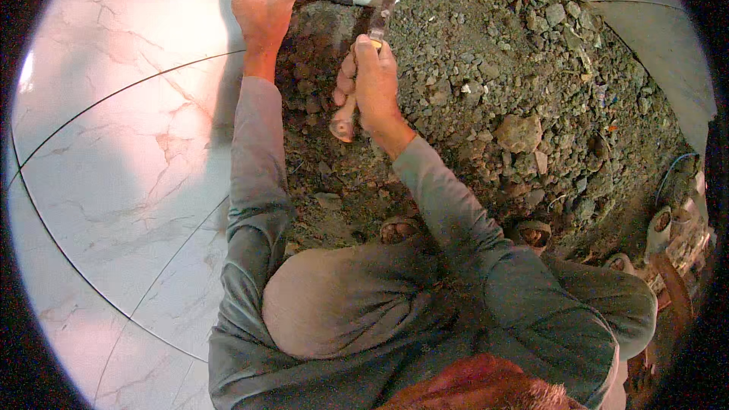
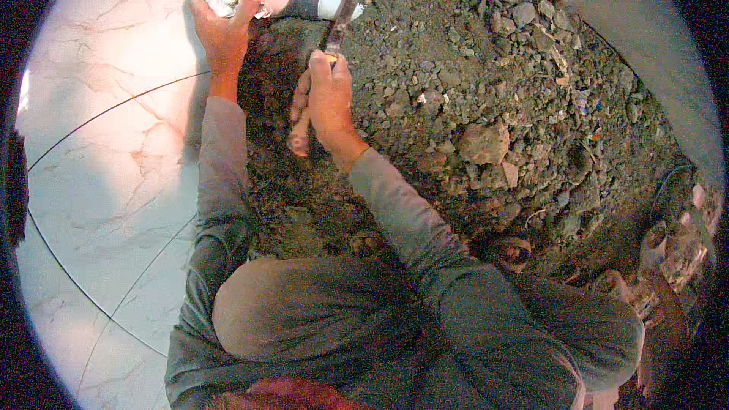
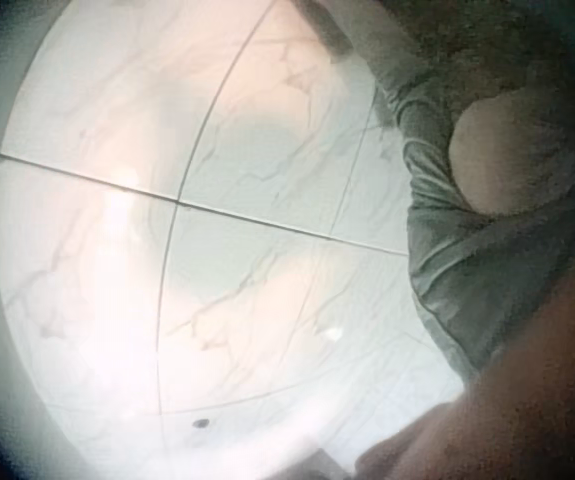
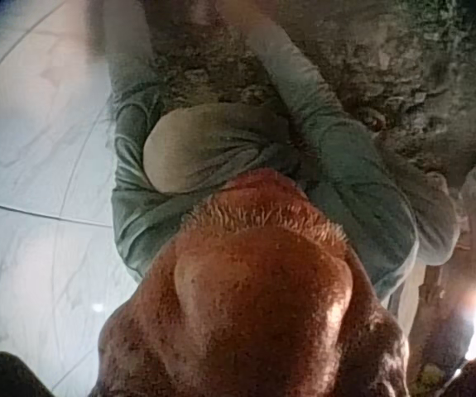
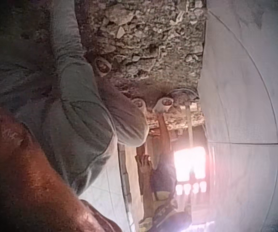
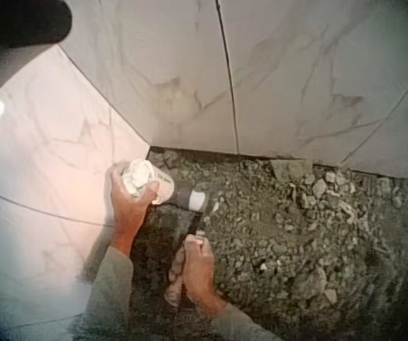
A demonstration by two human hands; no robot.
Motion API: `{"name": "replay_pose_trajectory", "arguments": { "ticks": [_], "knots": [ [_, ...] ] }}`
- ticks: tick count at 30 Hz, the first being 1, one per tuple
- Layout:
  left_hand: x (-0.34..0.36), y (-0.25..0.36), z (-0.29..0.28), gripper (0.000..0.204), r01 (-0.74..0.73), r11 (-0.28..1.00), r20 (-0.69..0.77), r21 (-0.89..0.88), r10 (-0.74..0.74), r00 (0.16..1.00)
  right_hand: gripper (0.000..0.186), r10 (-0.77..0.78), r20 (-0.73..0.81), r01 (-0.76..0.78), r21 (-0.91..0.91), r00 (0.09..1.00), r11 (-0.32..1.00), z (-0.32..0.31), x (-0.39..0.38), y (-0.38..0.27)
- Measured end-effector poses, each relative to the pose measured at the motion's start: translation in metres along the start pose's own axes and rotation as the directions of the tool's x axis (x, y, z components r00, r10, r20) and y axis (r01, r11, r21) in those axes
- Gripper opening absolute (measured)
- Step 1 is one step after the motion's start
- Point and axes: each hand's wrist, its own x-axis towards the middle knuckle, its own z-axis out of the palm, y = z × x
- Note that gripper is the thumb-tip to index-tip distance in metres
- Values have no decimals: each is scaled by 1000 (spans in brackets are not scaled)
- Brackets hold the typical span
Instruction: The person places a tile onto the ground after clearing debris and preparing the surface with a hammer and a cloth.
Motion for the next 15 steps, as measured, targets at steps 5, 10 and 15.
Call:
{"name": "replay_pose_trajectory", "arguments": {
  "ticks": [5,10,15],
  "knots": [
    [-6,-10,-2,90,-34,999,1,-40,34,999,21,207,239,-221,33,949,975,-9,8,3],
    [-19,8,10,90,45,950,-4,-310,-49,999,24,119,207,-120,-10,971,993,-7,9,8],
    [-55,-42,17,81,192,970,89,-152,-180,980,25,139,176,-144,19,975,989,-5,5,6]
  ]
}}
